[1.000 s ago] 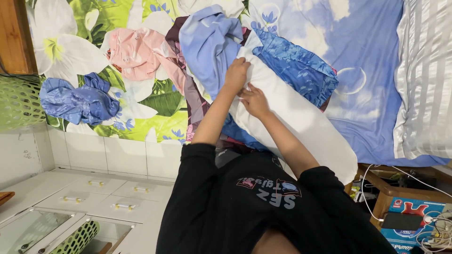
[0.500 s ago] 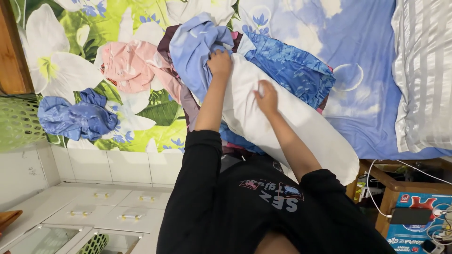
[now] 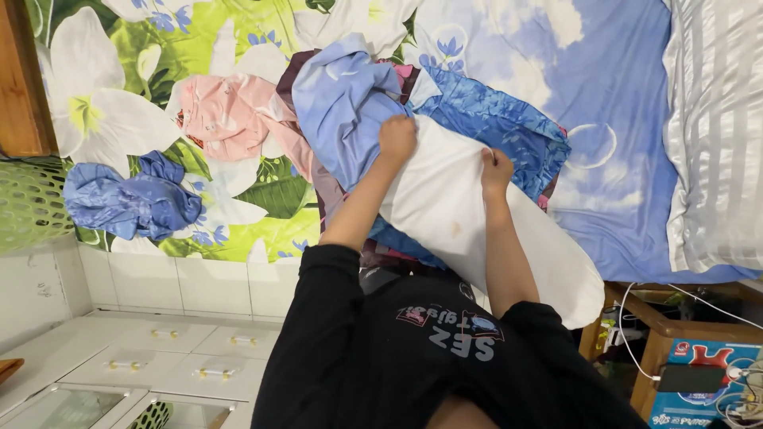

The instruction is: The recorder puts a bolster and a pillow into their respective decorative cases and ties the bolster strings.

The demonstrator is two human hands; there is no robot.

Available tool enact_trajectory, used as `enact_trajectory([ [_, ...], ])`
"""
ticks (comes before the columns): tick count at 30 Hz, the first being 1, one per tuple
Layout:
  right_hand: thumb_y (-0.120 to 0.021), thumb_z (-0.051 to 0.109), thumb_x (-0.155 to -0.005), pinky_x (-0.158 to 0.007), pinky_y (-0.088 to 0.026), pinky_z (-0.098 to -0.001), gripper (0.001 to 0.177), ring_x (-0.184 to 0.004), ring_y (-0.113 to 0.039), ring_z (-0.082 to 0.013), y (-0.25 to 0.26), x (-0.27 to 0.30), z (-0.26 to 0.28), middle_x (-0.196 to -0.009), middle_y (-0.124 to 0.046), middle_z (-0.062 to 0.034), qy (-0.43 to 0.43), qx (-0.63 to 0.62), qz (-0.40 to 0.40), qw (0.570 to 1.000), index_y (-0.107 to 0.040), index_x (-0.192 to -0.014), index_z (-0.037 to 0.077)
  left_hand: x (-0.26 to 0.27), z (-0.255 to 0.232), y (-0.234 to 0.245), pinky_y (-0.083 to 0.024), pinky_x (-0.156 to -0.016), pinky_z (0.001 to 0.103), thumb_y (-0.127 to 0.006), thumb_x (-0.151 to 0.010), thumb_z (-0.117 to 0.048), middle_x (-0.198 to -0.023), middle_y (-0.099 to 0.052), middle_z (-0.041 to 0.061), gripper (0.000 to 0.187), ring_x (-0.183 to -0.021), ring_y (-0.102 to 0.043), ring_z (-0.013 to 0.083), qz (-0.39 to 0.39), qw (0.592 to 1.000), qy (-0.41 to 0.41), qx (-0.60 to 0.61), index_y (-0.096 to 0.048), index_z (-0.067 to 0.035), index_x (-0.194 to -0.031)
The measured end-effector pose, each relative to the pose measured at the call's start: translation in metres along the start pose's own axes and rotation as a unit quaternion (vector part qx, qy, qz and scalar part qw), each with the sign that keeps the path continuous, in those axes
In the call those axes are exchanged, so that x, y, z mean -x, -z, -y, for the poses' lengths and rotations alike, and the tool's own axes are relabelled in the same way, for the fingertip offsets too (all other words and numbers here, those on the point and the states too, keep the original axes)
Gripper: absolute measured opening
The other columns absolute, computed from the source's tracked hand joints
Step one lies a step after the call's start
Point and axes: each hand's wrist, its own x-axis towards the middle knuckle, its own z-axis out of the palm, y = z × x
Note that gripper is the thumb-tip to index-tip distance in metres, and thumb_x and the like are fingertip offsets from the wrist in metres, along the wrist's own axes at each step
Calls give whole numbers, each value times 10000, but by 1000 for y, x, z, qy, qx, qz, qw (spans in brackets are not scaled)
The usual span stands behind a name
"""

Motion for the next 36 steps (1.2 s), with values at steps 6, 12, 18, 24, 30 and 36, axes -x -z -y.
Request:
enact_trajectory([
  [6, -744, 141, -1002, -623, -362, -308, 198, -675, -426, -114, 33, -5, 107, -705, -504, -32, 163, -26, 0, 986, -696, -911, -28, 41, -76, 84, -495, -623, 478, -720, -844, -122, -801, -675, 155, 98, -721, -652, 374, -122, 972, 72, 187, -676, -34, -836],
  [12, -745, 93, -1001, -715, -496, -324, 118, -780, -662, -235, 50, 17, 211, -897, -723, -139, 304, 27, 88, 948, -727, -969, -19, 52, -77, 114, -504, -625, 453, -736, -907, -179, -772, -671, 146, 162, -691, -657, 352, -186, 944, 132, 239, -634, -56, -880],
  [18, -755, 123, -965, -673, -511, -335, 96, -764, -704, -242, 35, 42, 102, -891, -740, -124, 241, 80, 156, 954, -765, -972, 27, 116, -23, 50, -472, -652, 519, -671, -905, -218, -756, -662, 202, 252, -716, -649, 436, -111, 926, 273, 236, -557, -35, -1036],
  [24, -794, 210, -901, -698, -524, -405, 149, -779, -689, -331, 34, 72, 130, -880, -732, -125, 276, 203, 266, 901, -785, -949, 69, 143, -17, 56, -487, -730, 527, -673, -985, -238, -806, -654, 221, 250, -783, -652, 435, -168, 894, 349, 226, -554, -19, -1010],
  [30, -819, 239, -811, -716, -529, -429, 162, -784, -687, -323, 28, 58, 76, -855, -730, -109, 201, 292, 321, 878, -785, -904, 111, 89, 15, 109, -504, -862, 449, -723, -861, -189, -1044, -674, 229, 368, -985, -638, 423, -302, 909, 250, 142, -616, 20, -1144],
  [36, -862, 276, -725, -914, -519, -433, 495, -1103, -627, -355, 1, 84, 108, -1179, -653, -157, 320, 246, 232, 885, -671, -1136, 78, 84, 50, 69, -544, -796, 448, -841, -706, -244, -930, -734, 215, 352, -889, -696, 396, -115, 896, 406, 136, -704, -2, -924],
])
